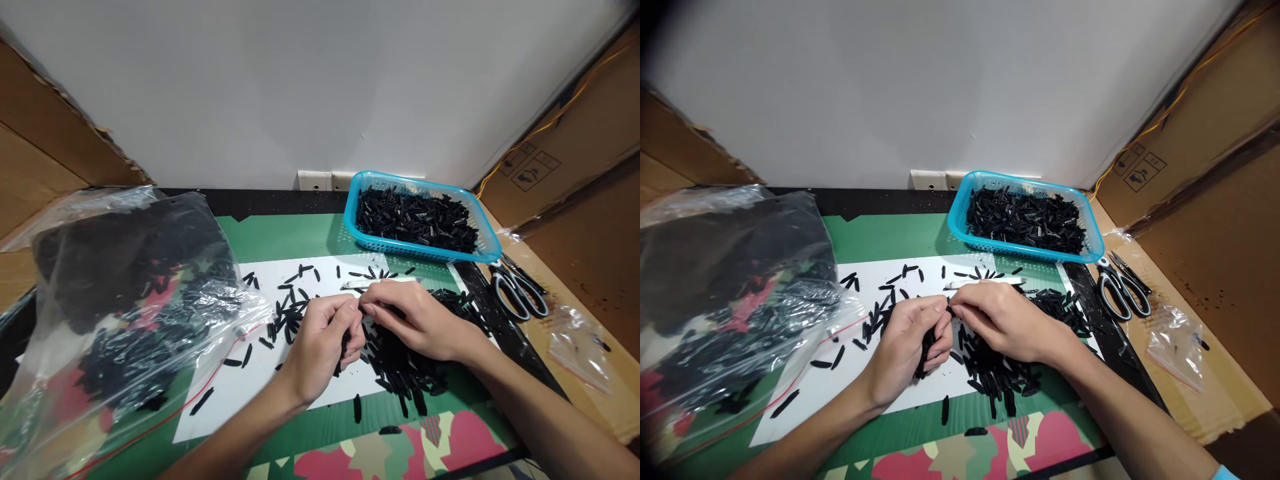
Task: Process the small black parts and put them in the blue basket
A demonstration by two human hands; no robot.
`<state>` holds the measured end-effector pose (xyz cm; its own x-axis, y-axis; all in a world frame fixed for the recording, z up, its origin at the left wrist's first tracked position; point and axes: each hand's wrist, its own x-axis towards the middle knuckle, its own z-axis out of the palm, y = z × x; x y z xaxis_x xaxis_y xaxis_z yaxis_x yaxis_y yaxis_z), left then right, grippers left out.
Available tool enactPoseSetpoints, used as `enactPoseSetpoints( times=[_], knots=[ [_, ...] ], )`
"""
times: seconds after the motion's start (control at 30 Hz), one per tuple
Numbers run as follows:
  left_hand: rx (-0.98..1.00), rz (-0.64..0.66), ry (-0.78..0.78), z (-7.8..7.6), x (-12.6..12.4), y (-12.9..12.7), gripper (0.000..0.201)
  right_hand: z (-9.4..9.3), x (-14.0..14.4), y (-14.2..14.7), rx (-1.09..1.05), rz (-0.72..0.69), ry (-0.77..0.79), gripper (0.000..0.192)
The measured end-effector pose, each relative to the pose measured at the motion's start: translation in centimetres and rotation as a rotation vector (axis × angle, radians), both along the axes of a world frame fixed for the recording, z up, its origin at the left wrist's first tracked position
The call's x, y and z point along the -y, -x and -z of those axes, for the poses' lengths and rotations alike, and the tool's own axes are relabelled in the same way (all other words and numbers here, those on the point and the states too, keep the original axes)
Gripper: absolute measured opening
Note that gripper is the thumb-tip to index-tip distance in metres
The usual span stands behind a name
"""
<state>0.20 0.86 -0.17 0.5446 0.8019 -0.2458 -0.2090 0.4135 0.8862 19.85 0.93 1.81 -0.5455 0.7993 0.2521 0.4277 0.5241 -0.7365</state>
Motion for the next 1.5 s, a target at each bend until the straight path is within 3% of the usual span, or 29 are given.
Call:
enactPoseSetpoints(
  times=[0.2, 0.5, 0.67, 0.77, 0.9, 1.07, 1.2, 1.37, 1.5],
  knots=[
    [0.037, 0.026, 0.004, -0.4, 0.0, 0.0, 0.045, -1.0, -0.1, -0.4, -0.132, -0.037, 0.247, 0.026],
    [-0.068, 0.12, -0.077, -0.4, -0.6, 0.5, 0.047, -1.2, -0.4, -1.3, -0.106, -0.086, 0.224, 0.026],
    [-0.111, 0.211, -0.047, -0.5, -1.0, 0.8, 0.047, -1.0, -0.7, -1.7, -0.183, -0.127, 0.433, 0.029],
    [-0.126, 0.224, -0.052, -0.6, -1.0, 0.7, 0.048, -0.3, -0.6, -1.5, -0.252, -0.082, 0.501, 0.023],
    [-0.101, 0.194, -0.046, -0.4, -1.0, 0.4, 0.049, 0.6, -0.2, -0.6, -0.327, 0.019, 0.509, 0.015],
    [0.049, 0.171, 0.152, -0.4, -1.0, 0.1, 0.047, 1.4, 0.0, 0.1, -0.418, 0.096, 0.491, 0.012],
    [0.097, 0.114, 0.213, -0.7, -1.2, 0.2, 0.044, 1.5, -0.3, 0.2, -0.487, 0.212, 0.424, 0.016],
    [0.158, 0.089, 0.2, -0.9, -1.2, 0.6, 0.042, 1.0, -0.4, 0.2, -0.591, 0.185, 0.395, 0.019],
    [0.167, 0.083, 0.2, -0.7, -1.2, 0.7, 0.041, 1.1, -0.1, 0.3, -0.536, 0.206, 0.358, 0.031]
  ],
)
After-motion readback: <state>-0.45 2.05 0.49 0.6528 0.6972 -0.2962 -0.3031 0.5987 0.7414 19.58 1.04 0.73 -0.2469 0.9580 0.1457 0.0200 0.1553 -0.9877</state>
